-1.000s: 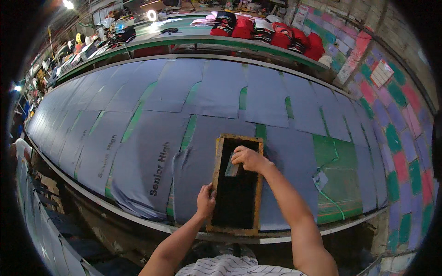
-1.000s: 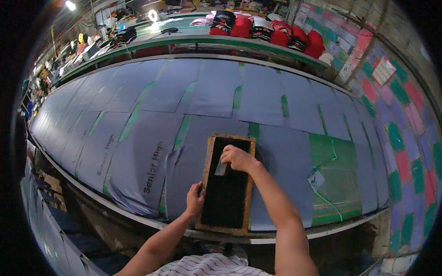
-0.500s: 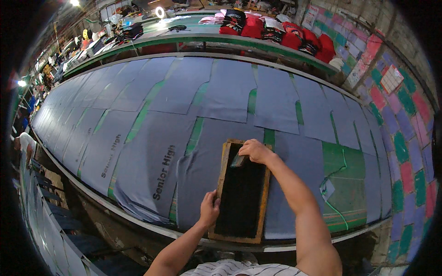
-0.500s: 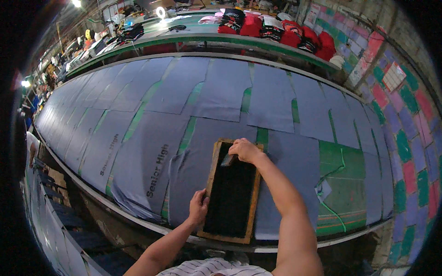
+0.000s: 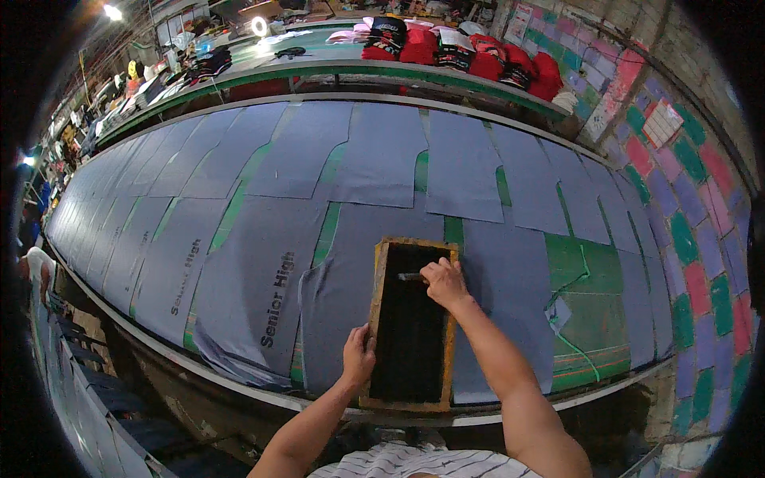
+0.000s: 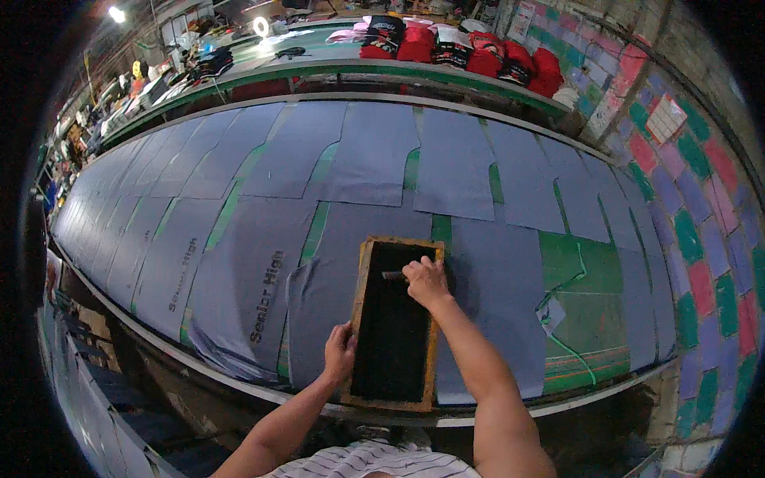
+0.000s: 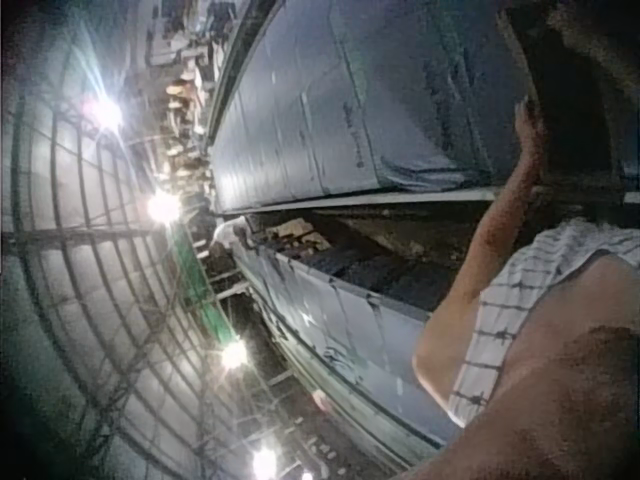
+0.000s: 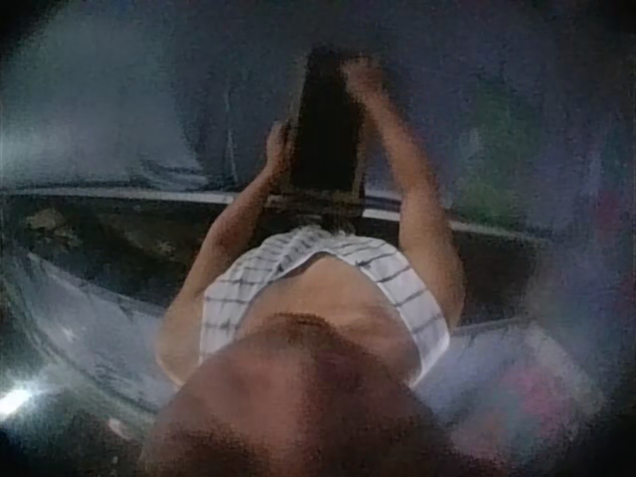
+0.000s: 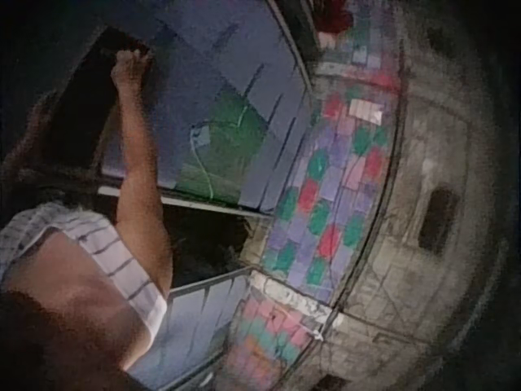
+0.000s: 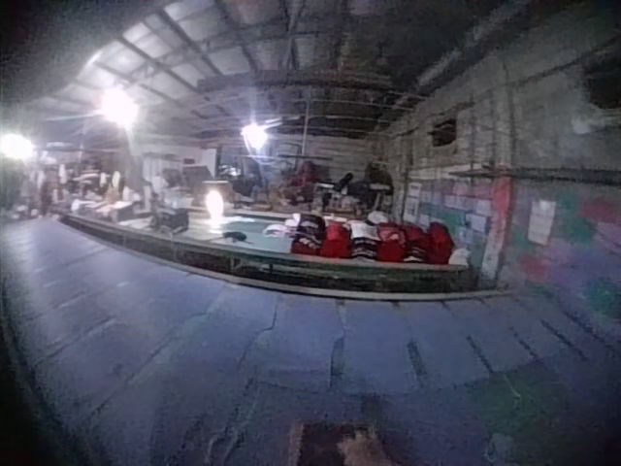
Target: The person uses a screen printing frame and squeegee to apply ink onto gray t-shirts laid out on a long table. The person repeatedly positions the frame, pulls the squeegee across the screen, and lifts the frame to reveal printed text on each shirt.
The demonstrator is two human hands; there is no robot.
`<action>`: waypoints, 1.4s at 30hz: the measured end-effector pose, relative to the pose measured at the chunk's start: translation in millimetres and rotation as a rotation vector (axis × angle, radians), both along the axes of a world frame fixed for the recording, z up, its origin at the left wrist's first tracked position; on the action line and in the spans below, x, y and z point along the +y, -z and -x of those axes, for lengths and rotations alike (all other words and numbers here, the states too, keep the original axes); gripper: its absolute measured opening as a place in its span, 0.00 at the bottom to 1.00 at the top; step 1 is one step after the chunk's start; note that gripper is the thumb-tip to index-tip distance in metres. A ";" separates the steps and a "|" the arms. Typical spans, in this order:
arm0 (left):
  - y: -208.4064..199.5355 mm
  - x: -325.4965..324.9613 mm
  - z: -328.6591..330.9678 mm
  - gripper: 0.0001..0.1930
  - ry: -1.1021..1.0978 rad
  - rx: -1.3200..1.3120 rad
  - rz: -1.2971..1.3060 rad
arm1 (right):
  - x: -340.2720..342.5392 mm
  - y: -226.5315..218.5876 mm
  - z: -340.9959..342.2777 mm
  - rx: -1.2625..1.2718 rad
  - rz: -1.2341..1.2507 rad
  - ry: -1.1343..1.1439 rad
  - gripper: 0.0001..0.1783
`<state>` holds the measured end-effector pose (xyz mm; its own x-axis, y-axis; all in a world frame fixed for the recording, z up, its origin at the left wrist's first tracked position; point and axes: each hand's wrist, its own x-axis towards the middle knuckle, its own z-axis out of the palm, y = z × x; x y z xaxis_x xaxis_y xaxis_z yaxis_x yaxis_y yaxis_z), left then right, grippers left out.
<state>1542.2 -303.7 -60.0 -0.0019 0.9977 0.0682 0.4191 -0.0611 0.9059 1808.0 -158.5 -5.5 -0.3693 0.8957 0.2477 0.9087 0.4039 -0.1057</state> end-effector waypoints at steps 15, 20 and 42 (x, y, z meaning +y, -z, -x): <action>6.5 1.1 -0.7 0.17 0.005 0.060 -0.080 | -230.3 -12.3 59.4 0.044 0.030 0.123 0.10; 11.1 0.5 -2.7 0.18 0.001 -0.024 -0.065 | -294.5 -16.3 76.8 0.039 0.022 0.112 0.14; 23.4 -5.5 9.5 0.33 0.059 -0.066 -0.149 | -260.9 35.0 7.6 0.543 0.118 0.566 0.20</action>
<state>1532.8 -309.3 -83.4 0.0472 0.9751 0.2168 0.3504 -0.2194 0.9105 1800.4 -419.4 -40.6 0.2955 0.9428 0.1545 0.7817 -0.1457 -0.6064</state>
